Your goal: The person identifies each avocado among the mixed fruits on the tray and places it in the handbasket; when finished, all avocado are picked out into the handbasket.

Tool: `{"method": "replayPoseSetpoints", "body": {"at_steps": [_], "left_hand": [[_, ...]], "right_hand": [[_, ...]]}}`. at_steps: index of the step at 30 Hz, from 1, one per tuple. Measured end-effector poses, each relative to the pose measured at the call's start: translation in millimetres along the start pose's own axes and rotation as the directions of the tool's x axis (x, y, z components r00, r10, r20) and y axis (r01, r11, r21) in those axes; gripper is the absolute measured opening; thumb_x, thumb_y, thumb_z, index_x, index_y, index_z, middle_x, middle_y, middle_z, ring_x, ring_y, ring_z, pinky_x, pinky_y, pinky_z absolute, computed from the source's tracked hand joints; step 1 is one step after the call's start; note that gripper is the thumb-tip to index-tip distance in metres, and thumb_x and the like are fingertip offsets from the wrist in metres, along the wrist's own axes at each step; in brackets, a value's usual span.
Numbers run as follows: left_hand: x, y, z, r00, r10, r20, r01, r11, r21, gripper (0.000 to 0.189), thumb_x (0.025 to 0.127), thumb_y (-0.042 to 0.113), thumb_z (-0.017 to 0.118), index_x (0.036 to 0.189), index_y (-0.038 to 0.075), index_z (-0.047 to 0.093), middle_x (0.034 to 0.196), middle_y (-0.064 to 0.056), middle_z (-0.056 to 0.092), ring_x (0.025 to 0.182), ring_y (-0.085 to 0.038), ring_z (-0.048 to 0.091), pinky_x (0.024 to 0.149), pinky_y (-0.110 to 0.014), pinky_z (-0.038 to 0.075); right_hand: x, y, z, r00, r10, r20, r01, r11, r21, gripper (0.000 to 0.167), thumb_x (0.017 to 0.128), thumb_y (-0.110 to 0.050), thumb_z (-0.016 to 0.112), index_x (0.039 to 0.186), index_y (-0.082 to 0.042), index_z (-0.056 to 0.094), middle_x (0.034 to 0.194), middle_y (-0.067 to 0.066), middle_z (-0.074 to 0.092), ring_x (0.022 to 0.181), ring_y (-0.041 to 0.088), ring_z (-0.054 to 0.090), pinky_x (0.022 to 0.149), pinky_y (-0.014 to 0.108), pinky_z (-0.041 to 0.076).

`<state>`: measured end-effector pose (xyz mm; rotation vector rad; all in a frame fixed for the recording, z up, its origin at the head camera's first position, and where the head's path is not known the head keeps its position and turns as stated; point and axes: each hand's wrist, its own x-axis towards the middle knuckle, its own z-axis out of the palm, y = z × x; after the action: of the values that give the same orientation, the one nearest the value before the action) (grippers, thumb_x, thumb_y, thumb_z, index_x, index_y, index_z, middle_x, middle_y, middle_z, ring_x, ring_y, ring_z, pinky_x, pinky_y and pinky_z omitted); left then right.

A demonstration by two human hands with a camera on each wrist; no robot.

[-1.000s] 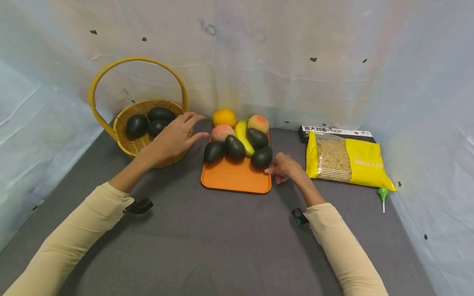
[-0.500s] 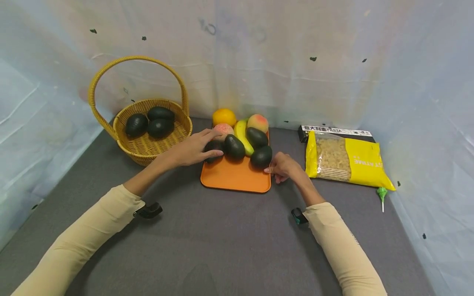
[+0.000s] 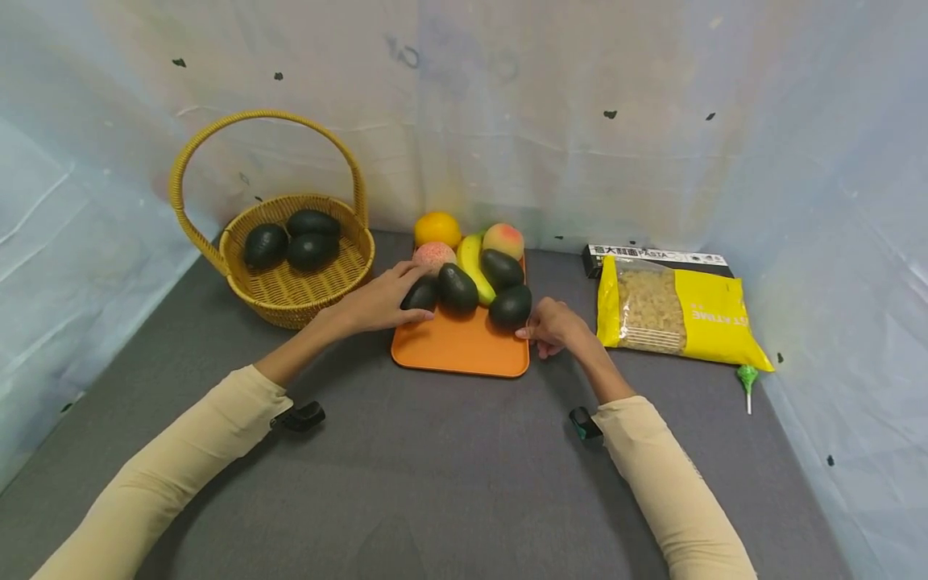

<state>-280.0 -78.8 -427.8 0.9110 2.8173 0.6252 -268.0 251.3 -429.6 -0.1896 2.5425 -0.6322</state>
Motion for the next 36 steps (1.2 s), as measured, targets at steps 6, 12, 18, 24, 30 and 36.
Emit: {"method": "replayPoseSetpoints", "body": {"at_steps": [6,12,18,24,30,36], "left_hand": [[2.1,-4.0,6.2,1.0,-0.019,-0.004,0.019,1.0,-0.006,0.086,0.098,0.045,0.072,0.164,0.01,0.031,0.16,-0.028,0.037,0.136,-0.045,0.053,0.108,-0.056,0.05],[2.3,-4.3,8.1,1.0,-0.015,0.003,0.015,1.0,-0.009,0.079,0.101,0.037,0.07,0.164,0.01,0.032,0.159,-0.027,0.04,0.139,-0.043,0.053,0.113,-0.056,0.048],[3.1,-1.2,7.6,1.0,-0.005,-0.027,0.006,1.0,0.008,0.075,0.1,0.034,0.072,0.163,0.012,0.037,0.155,-0.026,0.047,0.133,-0.042,0.058,0.109,-0.058,0.05],[2.0,0.1,7.2,0.998,-0.009,-0.068,0.008,1.0,-0.022,0.072,0.097,0.031,0.075,0.16,0.014,0.044,0.153,-0.023,0.052,0.131,-0.039,0.06,0.106,-0.059,0.05],[-1.7,2.0,2.6,0.994,-0.019,-0.11,0.016,0.999,-0.028,0.065,0.096,0.032,0.076,0.153,0.011,0.052,0.145,-0.023,0.057,0.121,-0.038,0.063,0.099,-0.054,0.054],[-5.0,2.5,-4.9,0.99,-0.01,-0.143,0.007,1.0,-0.019,0.063,0.096,0.032,0.076,0.15,0.008,0.055,0.141,-0.022,0.059,0.113,-0.035,0.063,0.092,-0.048,0.057]], "right_hand": [[1.6,1,0,1.0,0.003,0.002,-0.003,1.0,-0.005,0.034,0.102,-0.029,0.069,0.087,0.002,0.074,0.061,0.004,0.068,0.054,0.01,0.066,0.059,0.03,0.062],[1.6,1,1,1.0,0.003,0.003,-0.003,1.0,0.002,0.033,0.102,-0.027,0.069,0.089,0.002,0.073,0.061,0.004,0.068,0.054,0.01,0.066,0.059,0.029,0.061],[-1.2,0,0,1.0,-0.004,-0.004,0.004,1.0,-0.002,0.034,0.102,-0.027,0.069,0.086,0.003,0.072,0.061,0.005,0.068,0.054,0.01,0.066,0.059,0.029,0.061],[-2.5,-1,-2,1.0,-0.004,-0.005,0.004,1.0,-0.015,0.034,0.102,-0.028,0.069,0.088,0.003,0.074,0.062,0.005,0.069,0.055,0.01,0.066,0.059,0.029,0.061],[-1.3,-1,0,1.0,-0.003,-0.009,0.003,1.0,-0.011,0.035,0.102,-0.029,0.069,0.086,0.002,0.074,0.06,0.005,0.068,0.055,0.01,0.066,0.059,0.03,0.062],[-0.4,1,1,1.0,-0.001,-0.01,0.001,1.0,-0.005,0.036,0.102,-0.029,0.069,0.085,0.002,0.074,0.06,0.005,0.068,0.054,0.01,0.066,0.06,0.03,0.062]]}}
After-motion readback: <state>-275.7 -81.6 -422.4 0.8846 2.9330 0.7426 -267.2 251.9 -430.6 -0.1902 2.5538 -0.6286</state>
